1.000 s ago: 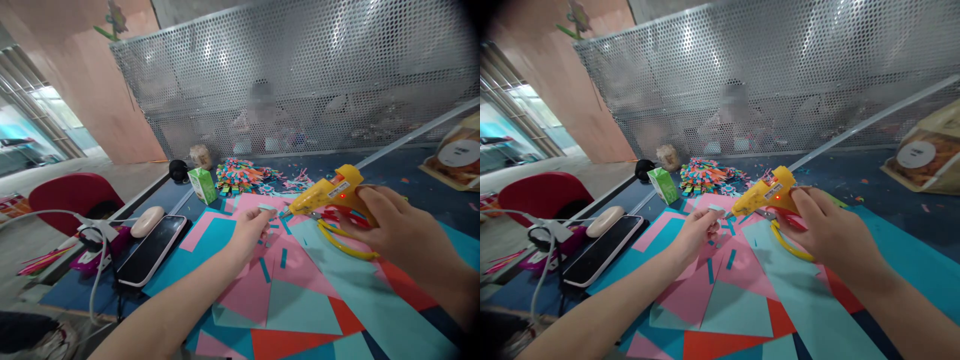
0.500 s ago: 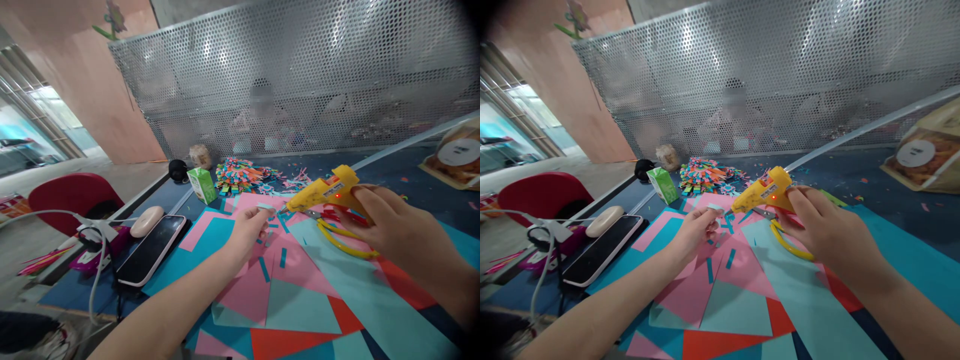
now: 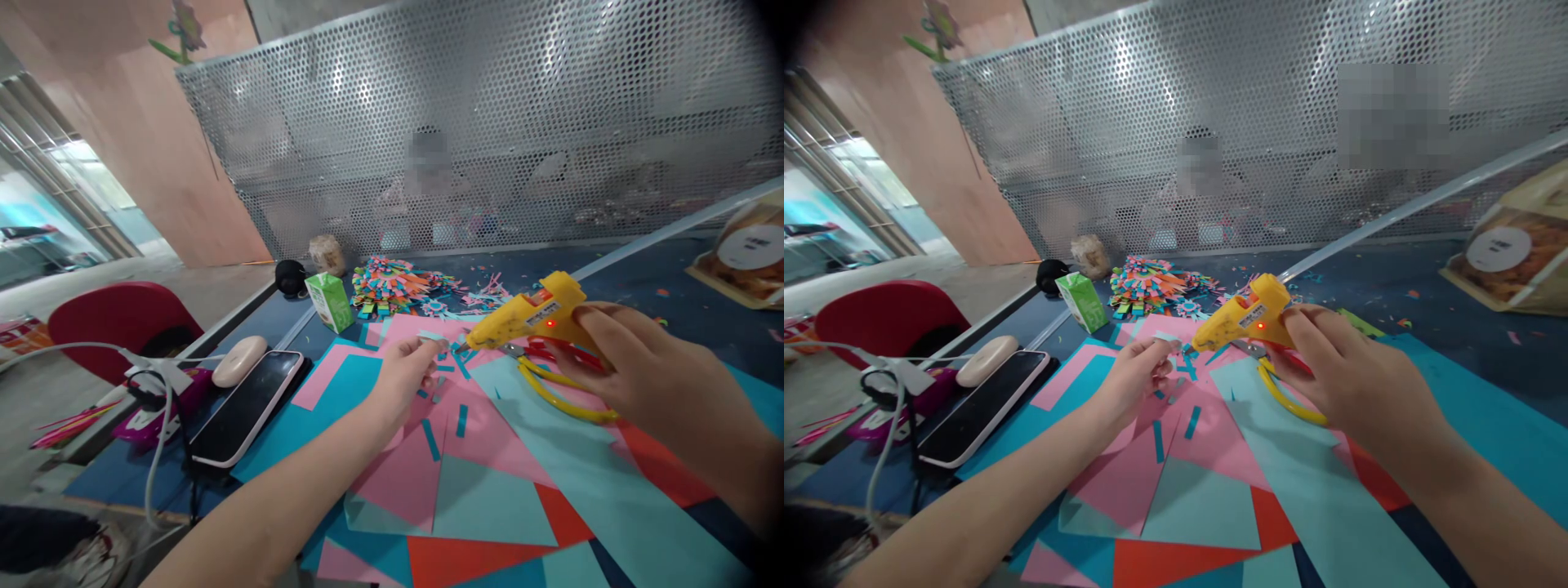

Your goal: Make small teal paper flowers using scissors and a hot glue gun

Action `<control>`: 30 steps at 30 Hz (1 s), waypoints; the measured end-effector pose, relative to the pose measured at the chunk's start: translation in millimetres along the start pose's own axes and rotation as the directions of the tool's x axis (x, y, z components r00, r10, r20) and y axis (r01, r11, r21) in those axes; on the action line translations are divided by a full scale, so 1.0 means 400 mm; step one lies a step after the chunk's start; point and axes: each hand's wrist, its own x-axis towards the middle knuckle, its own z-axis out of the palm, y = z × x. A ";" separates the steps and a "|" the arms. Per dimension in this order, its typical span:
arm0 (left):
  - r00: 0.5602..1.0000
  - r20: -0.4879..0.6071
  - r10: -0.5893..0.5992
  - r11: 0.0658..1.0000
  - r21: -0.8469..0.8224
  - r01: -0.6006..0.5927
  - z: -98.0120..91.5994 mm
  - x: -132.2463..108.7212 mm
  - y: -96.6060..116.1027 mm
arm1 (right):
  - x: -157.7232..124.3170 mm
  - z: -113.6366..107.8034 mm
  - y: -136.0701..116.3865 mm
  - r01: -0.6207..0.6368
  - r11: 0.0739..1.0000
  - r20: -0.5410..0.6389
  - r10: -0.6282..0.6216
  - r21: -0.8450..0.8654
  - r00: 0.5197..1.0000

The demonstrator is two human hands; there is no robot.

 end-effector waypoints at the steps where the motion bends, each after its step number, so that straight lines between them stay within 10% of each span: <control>1: 1.000 0.001 -0.001 1.000 0.001 0.001 -0.001 0.001 -0.001 | 0.002 -0.002 -0.001 -0.002 1.000 -0.003 0.002 -0.005 1.000; 30: 0.998 -0.063 0.010 0.971 -0.236 -0.025 -0.029 0.047 0.016 | -0.040 0.038 0.006 -0.144 0.987 0.178 0.129 0.069 0.975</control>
